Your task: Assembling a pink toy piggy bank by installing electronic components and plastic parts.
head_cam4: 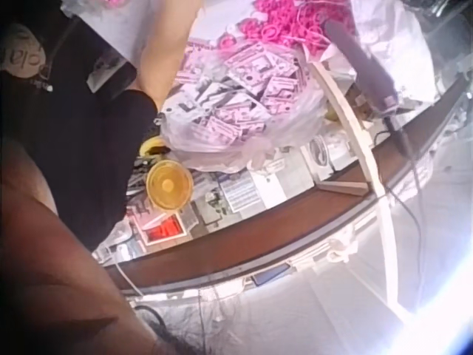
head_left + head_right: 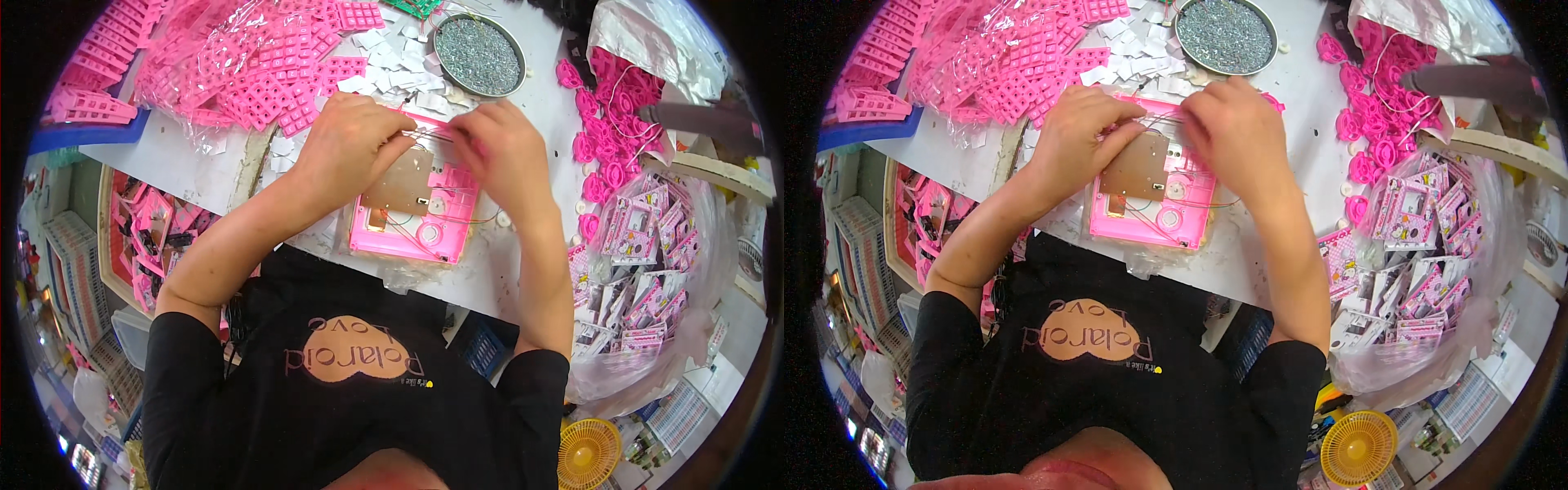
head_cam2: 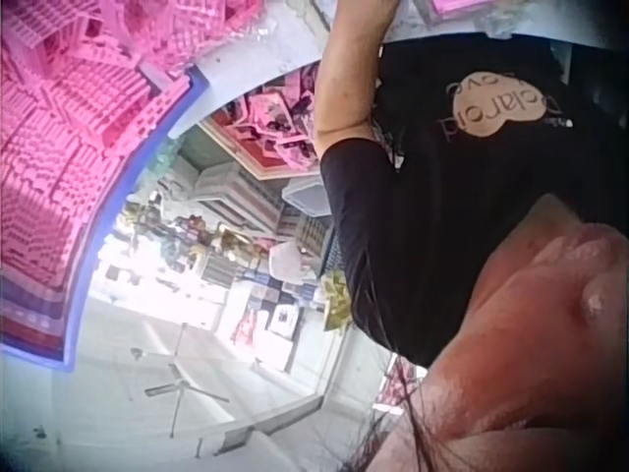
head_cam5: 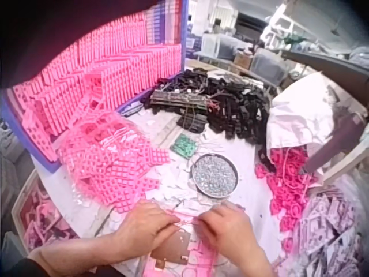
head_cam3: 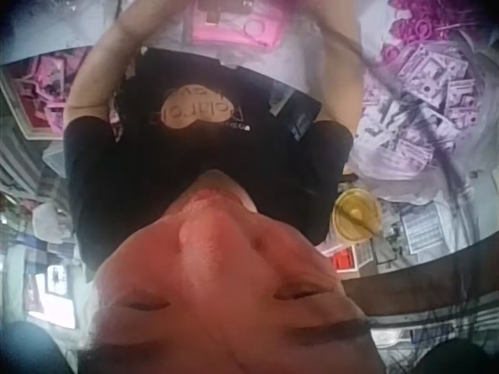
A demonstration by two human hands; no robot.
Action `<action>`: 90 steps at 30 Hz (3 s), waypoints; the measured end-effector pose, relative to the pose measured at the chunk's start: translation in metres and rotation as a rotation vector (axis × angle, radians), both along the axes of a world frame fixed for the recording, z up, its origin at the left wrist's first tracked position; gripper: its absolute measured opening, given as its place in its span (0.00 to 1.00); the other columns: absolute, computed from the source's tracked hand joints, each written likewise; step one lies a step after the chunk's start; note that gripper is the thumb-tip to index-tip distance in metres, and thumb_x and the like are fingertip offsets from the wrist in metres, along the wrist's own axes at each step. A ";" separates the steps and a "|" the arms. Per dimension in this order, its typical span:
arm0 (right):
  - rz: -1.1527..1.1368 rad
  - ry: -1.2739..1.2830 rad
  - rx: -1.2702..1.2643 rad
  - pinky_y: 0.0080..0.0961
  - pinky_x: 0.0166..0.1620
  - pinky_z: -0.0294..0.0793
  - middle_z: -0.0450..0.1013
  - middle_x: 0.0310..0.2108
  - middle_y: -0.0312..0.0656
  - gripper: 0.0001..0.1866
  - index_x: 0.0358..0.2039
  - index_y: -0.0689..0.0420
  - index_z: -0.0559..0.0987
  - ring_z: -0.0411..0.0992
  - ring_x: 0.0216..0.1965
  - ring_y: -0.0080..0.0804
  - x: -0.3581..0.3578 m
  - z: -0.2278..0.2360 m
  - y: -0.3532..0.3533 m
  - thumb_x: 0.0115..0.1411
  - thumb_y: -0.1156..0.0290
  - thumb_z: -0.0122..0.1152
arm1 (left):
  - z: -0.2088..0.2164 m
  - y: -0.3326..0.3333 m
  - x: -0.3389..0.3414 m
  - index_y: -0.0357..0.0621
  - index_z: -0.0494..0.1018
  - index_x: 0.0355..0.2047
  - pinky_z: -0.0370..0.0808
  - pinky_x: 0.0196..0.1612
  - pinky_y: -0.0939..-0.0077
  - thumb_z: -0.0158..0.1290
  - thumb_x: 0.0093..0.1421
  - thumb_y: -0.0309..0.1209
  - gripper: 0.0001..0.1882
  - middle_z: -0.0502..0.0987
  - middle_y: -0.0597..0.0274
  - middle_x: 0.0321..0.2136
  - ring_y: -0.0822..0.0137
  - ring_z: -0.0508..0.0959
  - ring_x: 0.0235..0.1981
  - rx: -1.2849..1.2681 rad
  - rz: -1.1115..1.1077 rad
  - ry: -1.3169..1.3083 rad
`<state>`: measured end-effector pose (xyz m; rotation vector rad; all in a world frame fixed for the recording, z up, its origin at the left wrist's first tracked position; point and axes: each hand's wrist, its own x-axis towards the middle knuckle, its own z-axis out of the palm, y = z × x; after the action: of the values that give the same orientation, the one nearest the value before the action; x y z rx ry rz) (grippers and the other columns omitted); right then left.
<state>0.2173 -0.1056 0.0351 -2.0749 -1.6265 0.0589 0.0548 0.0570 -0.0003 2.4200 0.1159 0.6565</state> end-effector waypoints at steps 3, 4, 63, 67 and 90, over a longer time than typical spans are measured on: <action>-0.001 -0.227 0.002 0.36 0.37 0.73 0.73 0.27 0.40 0.03 0.26 0.56 0.79 0.72 0.34 0.40 -0.016 -0.008 -0.006 0.49 0.73 0.64 | 0.004 0.000 0.005 0.48 0.81 0.32 0.66 0.44 0.63 0.61 0.56 0.30 0.04 0.79 0.66 0.27 0.62 0.77 0.34 0.007 -0.023 -0.001; -0.010 -0.260 -0.045 0.36 0.37 0.73 0.73 0.27 0.39 0.03 0.25 0.56 0.78 0.72 0.35 0.40 -0.023 -0.007 -0.008 0.49 0.73 0.63 | 0.005 0.001 0.007 0.49 0.81 0.32 0.66 0.44 0.62 0.61 0.56 0.30 0.03 0.79 0.67 0.27 0.62 0.76 0.34 0.029 -0.036 -0.007; 0.154 -0.262 -0.060 0.43 0.53 0.69 0.76 0.41 0.39 0.15 0.39 0.54 0.84 0.71 0.47 0.44 -0.030 -0.007 -0.040 0.48 0.70 0.71 | 0.022 0.008 0.072 0.42 0.79 0.25 0.72 0.45 0.58 0.57 0.55 0.31 0.07 0.80 0.53 0.22 0.53 0.81 0.30 0.465 -0.557 0.533; 0.229 -0.093 -0.102 0.41 0.51 0.73 0.77 0.43 0.41 0.17 0.42 0.59 0.84 0.72 0.47 0.44 -0.028 -0.007 -0.046 0.50 0.72 0.70 | 0.029 0.001 0.064 0.44 0.79 0.25 0.71 0.47 0.61 0.57 0.53 0.29 0.04 0.81 0.56 0.23 0.57 0.82 0.29 0.575 -0.610 0.471; 0.138 -0.042 -0.179 0.36 0.49 0.78 0.76 0.49 0.41 0.19 0.49 0.58 0.81 0.73 0.48 0.46 -0.041 0.009 -0.050 0.56 0.72 0.67 | 0.035 0.050 0.041 0.40 0.80 0.27 0.76 0.35 0.65 0.61 0.57 0.43 0.16 0.80 0.54 0.23 0.54 0.81 0.29 0.072 0.170 0.431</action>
<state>0.1759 -0.1551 0.0437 -2.1025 -1.8486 0.2169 0.0959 0.1074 0.0349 2.6063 0.4855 0.2017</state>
